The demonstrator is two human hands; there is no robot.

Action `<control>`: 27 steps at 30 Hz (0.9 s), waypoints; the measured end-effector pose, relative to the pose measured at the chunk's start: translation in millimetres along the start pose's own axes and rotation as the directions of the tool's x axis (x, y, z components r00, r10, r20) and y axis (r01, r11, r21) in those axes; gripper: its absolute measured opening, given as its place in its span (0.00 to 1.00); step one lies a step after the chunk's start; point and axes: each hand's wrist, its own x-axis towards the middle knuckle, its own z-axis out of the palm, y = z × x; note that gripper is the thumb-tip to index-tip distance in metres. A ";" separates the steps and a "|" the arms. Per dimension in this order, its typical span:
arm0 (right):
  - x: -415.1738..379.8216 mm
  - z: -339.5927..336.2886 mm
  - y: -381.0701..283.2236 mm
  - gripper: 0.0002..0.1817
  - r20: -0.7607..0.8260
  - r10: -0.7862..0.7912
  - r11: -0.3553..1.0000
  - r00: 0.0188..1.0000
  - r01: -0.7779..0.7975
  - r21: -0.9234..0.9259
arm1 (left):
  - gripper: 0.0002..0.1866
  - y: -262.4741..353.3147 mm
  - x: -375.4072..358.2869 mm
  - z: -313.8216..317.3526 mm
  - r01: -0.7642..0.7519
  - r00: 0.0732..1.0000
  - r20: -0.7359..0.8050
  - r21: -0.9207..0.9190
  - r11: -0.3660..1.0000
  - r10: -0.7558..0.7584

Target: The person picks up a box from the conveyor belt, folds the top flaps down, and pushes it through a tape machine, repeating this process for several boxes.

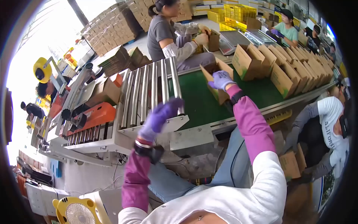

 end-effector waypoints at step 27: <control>2.2 -83.1 -153.6 0.38 -0.826 -0.359 0.596 0.434 0.788 0.155 | 0.30 79.9 47.6 -99.5 0.256 0.587 -0.402 0.916 0.309 0.703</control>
